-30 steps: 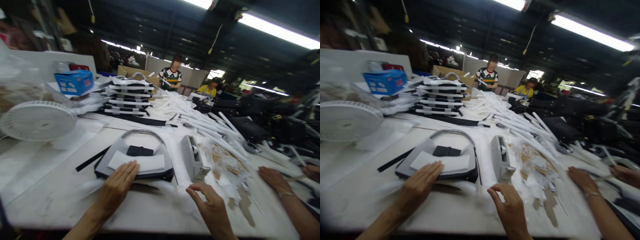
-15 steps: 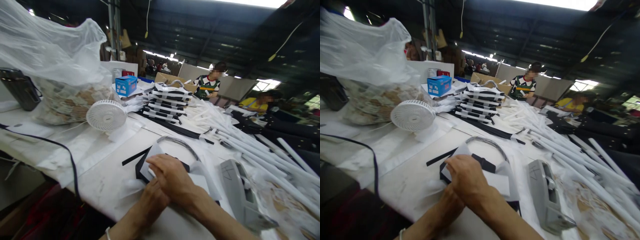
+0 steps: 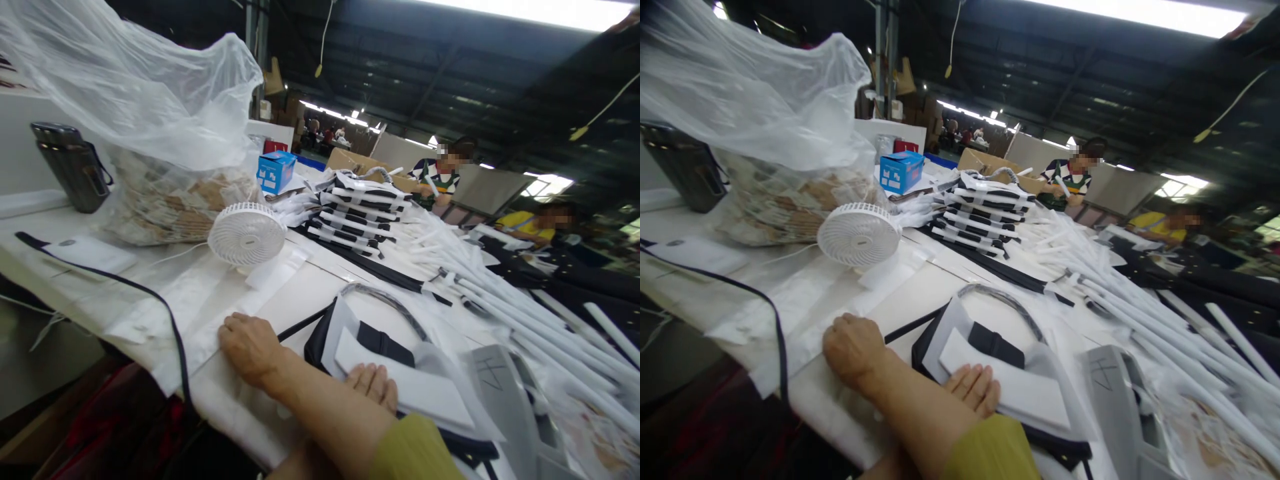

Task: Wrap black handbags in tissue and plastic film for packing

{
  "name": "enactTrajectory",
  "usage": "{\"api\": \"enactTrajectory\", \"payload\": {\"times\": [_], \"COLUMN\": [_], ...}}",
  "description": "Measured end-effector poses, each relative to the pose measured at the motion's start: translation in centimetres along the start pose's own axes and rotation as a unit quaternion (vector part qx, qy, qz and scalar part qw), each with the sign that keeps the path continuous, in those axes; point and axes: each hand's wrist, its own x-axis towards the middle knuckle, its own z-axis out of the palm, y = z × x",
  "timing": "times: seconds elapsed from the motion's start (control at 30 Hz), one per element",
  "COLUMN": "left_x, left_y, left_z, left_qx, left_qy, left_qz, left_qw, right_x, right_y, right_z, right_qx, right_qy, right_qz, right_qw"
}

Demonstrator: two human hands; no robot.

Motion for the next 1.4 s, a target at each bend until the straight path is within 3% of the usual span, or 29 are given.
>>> {"api": "enactTrajectory", "payload": {"times": [0.17, 0.3, 0.47, 0.6, 0.73, 0.9, 0.97, 1.07, 1.23, 1.4], "left_x": [0.8, 1.2, 0.6, 0.6, 1.2, 1.6, 1.7, 1.8, 2.2, 2.8], "left_y": [-2.0, -2.6, -1.2, -0.4, -0.8, -1.9, -2.2, -2.6, -3.0, -3.2], "left_z": [-4.3, -6.5, -4.3, -2.1, -2.3, -3.6, -4.0, -4.3, -4.7, -5.2], "left_qx": [-0.013, -0.026, -0.049, -0.066, -0.088, -0.095, -0.100, -0.106, -0.107, -0.098], "left_qy": [-0.099, -0.093, -0.042, 0.020, 0.042, 0.029, 0.022, 0.001, 0.023, 0.017], "left_qz": [0.028, 0.006, -0.039, -0.059, -0.059, -0.038, -0.024, 0.001, 0.012, 0.018], "left_qw": [0.995, 0.995, 0.997, 0.996, 0.993, 0.994, 0.994, 0.994, 0.994, 0.995], "right_x": [-0.7, -0.5, -1.2, -4.2, -10.2, -19.8, -23.8, -29.6, -37.7, -44.6], "right_y": [0.4, 0.9, 2.4, 4.0, 4.9, 4.5, 4.0, 2.7, -0.9, -6.2], "right_z": [-0.6, -0.7, -2.4, -7.1, -13.1, -18.5, -19.9, -21.2, -23.9, -27.3], "right_qx": [-0.026, 0.006, 0.134, 0.288, 0.381, 0.586, 0.602, 0.570, 0.454, 0.335], "right_qy": [-0.040, -0.022, 0.029, 0.179, 0.308, 0.432, 0.468, 0.495, 0.483, 0.515], "right_qz": [-0.005, 0.025, 0.139, 0.232, 0.236, 0.264, 0.282, 0.320, 0.473, 0.581], "right_qw": [0.999, 0.999, 0.981, 0.912, 0.839, 0.633, 0.582, 0.572, 0.580, 0.533]}}
